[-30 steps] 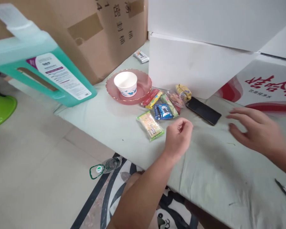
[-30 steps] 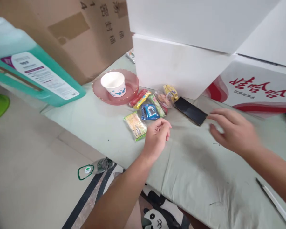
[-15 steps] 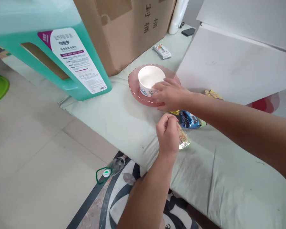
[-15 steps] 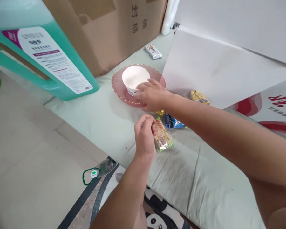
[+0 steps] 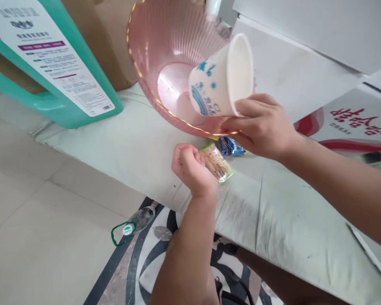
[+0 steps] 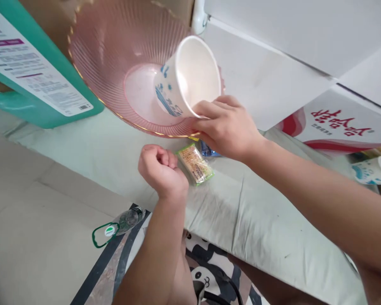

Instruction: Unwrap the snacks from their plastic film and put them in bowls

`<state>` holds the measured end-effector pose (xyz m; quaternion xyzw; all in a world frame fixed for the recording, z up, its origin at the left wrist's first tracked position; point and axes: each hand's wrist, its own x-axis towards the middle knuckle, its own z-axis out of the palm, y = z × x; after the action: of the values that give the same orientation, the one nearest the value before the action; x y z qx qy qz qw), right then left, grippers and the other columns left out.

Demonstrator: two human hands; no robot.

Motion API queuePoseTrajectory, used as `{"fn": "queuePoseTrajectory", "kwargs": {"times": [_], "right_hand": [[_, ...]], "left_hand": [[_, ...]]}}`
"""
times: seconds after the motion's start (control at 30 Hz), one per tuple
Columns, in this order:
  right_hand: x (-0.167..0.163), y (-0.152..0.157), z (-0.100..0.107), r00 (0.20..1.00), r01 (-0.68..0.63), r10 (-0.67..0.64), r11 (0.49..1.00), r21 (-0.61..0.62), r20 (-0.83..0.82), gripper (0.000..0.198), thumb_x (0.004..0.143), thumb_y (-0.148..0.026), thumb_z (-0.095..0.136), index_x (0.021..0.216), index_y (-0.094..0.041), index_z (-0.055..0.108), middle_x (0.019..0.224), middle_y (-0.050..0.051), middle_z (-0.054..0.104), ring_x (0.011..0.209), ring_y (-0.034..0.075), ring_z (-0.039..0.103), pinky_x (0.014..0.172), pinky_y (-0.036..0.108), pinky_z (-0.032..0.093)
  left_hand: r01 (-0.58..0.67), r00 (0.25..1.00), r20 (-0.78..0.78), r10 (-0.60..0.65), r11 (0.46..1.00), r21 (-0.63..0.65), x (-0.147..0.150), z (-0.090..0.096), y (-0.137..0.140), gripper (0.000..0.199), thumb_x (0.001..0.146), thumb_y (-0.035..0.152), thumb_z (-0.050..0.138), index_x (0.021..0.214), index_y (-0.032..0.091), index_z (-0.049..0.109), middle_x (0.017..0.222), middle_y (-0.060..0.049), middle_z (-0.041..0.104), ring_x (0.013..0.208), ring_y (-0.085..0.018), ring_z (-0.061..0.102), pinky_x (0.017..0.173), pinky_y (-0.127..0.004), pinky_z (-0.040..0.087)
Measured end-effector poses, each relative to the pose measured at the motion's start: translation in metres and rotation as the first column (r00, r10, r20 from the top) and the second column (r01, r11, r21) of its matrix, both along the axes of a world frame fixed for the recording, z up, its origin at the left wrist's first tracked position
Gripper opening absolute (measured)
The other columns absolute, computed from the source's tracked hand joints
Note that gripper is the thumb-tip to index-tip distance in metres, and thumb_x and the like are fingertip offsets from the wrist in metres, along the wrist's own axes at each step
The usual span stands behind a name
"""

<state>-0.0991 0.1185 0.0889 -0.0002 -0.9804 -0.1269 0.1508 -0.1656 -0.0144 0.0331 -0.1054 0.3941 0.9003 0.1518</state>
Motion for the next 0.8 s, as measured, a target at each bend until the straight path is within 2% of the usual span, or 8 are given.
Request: {"fn": "queuePoseTrajectory", "kwargs": {"times": [0.1,0.2,0.3,0.37,0.47,0.6,0.67,0.8], "right_hand": [[0.078,-0.015,0.012,0.982,-0.073,0.077,0.997,0.026,-0.174,0.022,0.101,-0.025,0.047,0.100,-0.032,0.068,0.088,0.001,0.068,0.085,0.021,0.063,0.088,0.040,0.049],[0.162,-0.035,0.009,0.992,-0.028,0.023,0.999,-0.037,-0.128,0.024,0.100,-0.026,0.048,0.109,-0.038,0.067,0.088,0.002,0.071,0.085,0.023,0.065,0.087,0.043,0.050],[0.231,-0.057,-0.005,0.992,0.120,-0.122,0.991,-0.066,-0.024,0.032,0.095,-0.020,0.055,0.114,-0.043,0.068,0.091,-0.001,0.074,0.084,0.023,0.070,0.085,0.044,0.052],[0.264,-0.069,-0.015,0.987,0.158,-0.157,0.986,-0.047,0.013,0.034,0.091,-0.013,0.060,0.108,-0.041,0.071,0.093,-0.001,0.077,0.082,0.023,0.071,0.082,0.044,0.053],[0.297,-0.080,-0.026,0.978,0.197,-0.198,0.980,0.030,0.066,0.030,0.090,-0.006,0.060,0.091,-0.034,0.072,0.096,0.000,0.079,0.081,0.021,0.072,0.082,0.044,0.055],[0.331,-0.086,-0.030,0.944,0.294,-0.306,0.950,0.110,0.124,0.031,0.093,-0.001,0.054,0.086,-0.026,0.071,0.097,0.000,0.080,0.084,0.019,0.073,0.087,0.041,0.053],[0.348,-0.086,-0.031,0.931,0.337,-0.348,0.935,0.108,0.113,0.031,0.095,-0.001,0.053,0.086,-0.024,0.071,0.095,0.000,0.080,0.085,0.018,0.073,0.091,0.040,0.051],[0.379,-0.079,-0.039,0.903,0.416,-0.421,0.906,0.077,0.084,0.030,0.099,-0.007,0.051,0.084,-0.023,0.072,0.095,0.001,0.080,0.083,0.018,0.072,0.090,0.038,0.048]], "left_hand": [[0.010,0.997,-0.072,-0.012,1.000,-0.025,0.001,0.001,-0.002,0.024,0.073,0.019,0.055,0.056,0.020,0.037,0.053,0.007,0.025,0.045,-0.006,0.022,0.045,-0.023,0.017],[0.080,0.985,-0.147,-0.092,0.993,-0.086,0.005,-0.003,0.001,0.026,0.078,0.021,0.054,0.058,0.021,0.037,0.053,0.006,0.028,0.047,-0.008,0.027,0.047,-0.025,0.023],[0.243,0.913,-0.286,-0.290,0.952,-0.189,0.018,-0.008,0.008,0.024,0.086,0.031,0.054,0.065,0.022,0.046,0.061,0.003,0.042,0.058,-0.011,0.044,0.059,-0.025,0.038],[0.380,0.777,-0.415,-0.473,0.878,-0.290,0.033,-0.011,0.012,0.022,0.089,0.039,0.056,0.073,0.022,0.055,0.073,0.000,0.054,0.072,-0.013,0.055,0.071,-0.026,0.045],[0.547,0.411,-0.582,-0.701,0.701,-0.458,0.065,-0.013,0.016,0.019,0.085,0.040,0.061,0.092,0.023,0.065,0.101,-0.006,0.065,0.101,-0.019,0.061,0.090,-0.032,0.049],[0.567,-0.067,-0.644,-0.762,0.503,-0.653,0.107,-0.015,0.021,0.034,0.076,0.039,0.072,0.106,0.024,0.067,0.133,-0.012,0.055,0.135,-0.029,0.049,0.115,-0.044,0.041],[0.546,-0.202,-0.607,-0.769,0.426,-0.722,0.123,-0.018,0.025,0.036,0.075,0.039,0.076,0.106,0.023,0.068,0.140,-0.014,0.048,0.140,-0.031,0.046,0.119,-0.048,0.038],[0.487,-0.321,-0.541,-0.777,0.355,-0.798,0.146,-0.026,0.036,0.036,0.073,0.036,0.079,0.106,0.023,0.070,0.148,-0.014,0.040,0.147,-0.034,0.039,0.118,-0.050,0.042]]}}
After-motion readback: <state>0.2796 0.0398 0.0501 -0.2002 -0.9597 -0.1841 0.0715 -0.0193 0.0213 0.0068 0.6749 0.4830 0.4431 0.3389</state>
